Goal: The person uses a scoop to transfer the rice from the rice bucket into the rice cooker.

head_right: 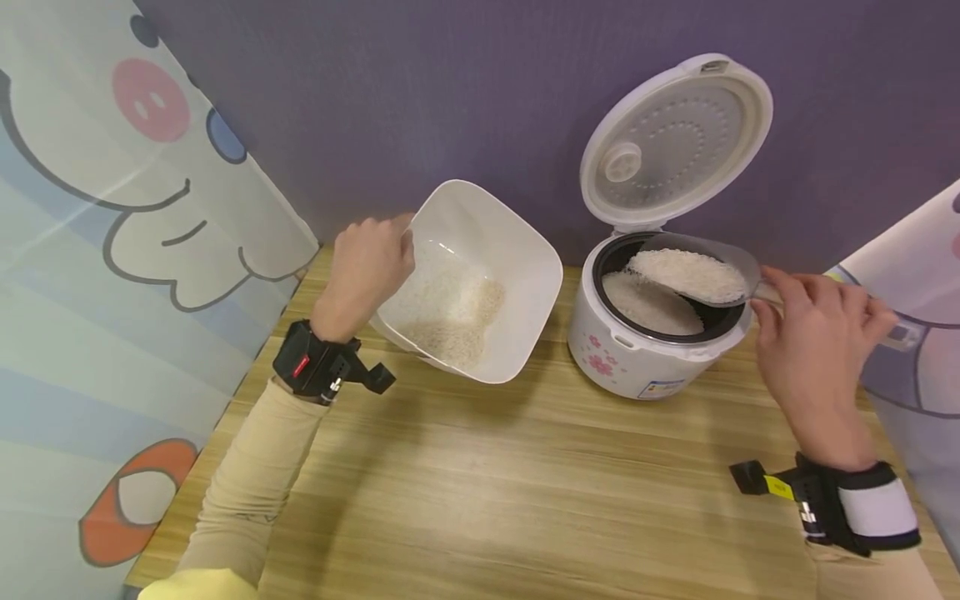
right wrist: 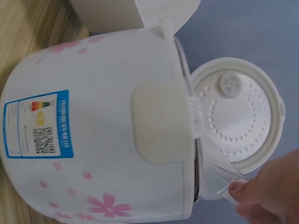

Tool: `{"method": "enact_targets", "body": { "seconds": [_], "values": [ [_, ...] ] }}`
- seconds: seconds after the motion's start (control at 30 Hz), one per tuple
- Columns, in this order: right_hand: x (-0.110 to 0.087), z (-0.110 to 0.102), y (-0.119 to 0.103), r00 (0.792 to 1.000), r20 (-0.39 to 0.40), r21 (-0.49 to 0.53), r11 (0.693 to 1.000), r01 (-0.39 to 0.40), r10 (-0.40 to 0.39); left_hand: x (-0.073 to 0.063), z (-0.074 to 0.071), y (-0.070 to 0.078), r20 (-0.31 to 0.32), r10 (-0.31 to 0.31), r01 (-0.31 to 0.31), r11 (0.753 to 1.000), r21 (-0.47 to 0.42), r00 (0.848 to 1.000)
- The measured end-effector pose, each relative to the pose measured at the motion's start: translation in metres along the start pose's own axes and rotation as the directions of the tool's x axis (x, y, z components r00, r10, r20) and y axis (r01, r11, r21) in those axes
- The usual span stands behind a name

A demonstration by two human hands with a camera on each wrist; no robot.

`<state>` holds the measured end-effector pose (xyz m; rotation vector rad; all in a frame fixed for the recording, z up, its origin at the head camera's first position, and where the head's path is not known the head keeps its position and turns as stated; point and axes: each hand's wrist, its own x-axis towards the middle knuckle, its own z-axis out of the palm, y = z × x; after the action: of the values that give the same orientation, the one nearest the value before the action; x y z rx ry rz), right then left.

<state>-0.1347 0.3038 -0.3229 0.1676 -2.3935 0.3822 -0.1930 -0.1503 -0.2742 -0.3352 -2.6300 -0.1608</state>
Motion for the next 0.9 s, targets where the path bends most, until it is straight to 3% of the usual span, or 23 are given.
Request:
{"method": "enact_targets", "body": {
  "seconds": [0.27, 0.43, 0.8, 0.9],
  "values": [
    [-0.004, 0.006, 0.005, 0.993, -0.105, -0.019, 0.999, 0.050, -0.052, -0.001, -0.001, 0.003, 0.002, -0.003, 0.003, 1.000, -0.002, 1.000],
    [-0.004, 0.011, 0.003, 0.975, -0.207, -0.025, 0.997, 0.078, -0.081, -0.001, -0.001, 0.003, -0.008, 0.000, 0.000, 1.000, 0.003, 1.000],
    [-0.004, 0.022, -0.009, 0.906, -0.390, -0.115, 0.985, 0.130, -0.165, 0.000, -0.001, 0.002, 0.007, -0.015, 0.015, 1.000, 0.018, 1.000],
    [-0.003, 0.025, -0.013, 0.867, -0.456, -0.142, 0.978, 0.154, -0.203, 0.000, -0.001, 0.002, 0.007, -0.012, 0.012, 1.000, 0.011, 1.000]
  ]
}}
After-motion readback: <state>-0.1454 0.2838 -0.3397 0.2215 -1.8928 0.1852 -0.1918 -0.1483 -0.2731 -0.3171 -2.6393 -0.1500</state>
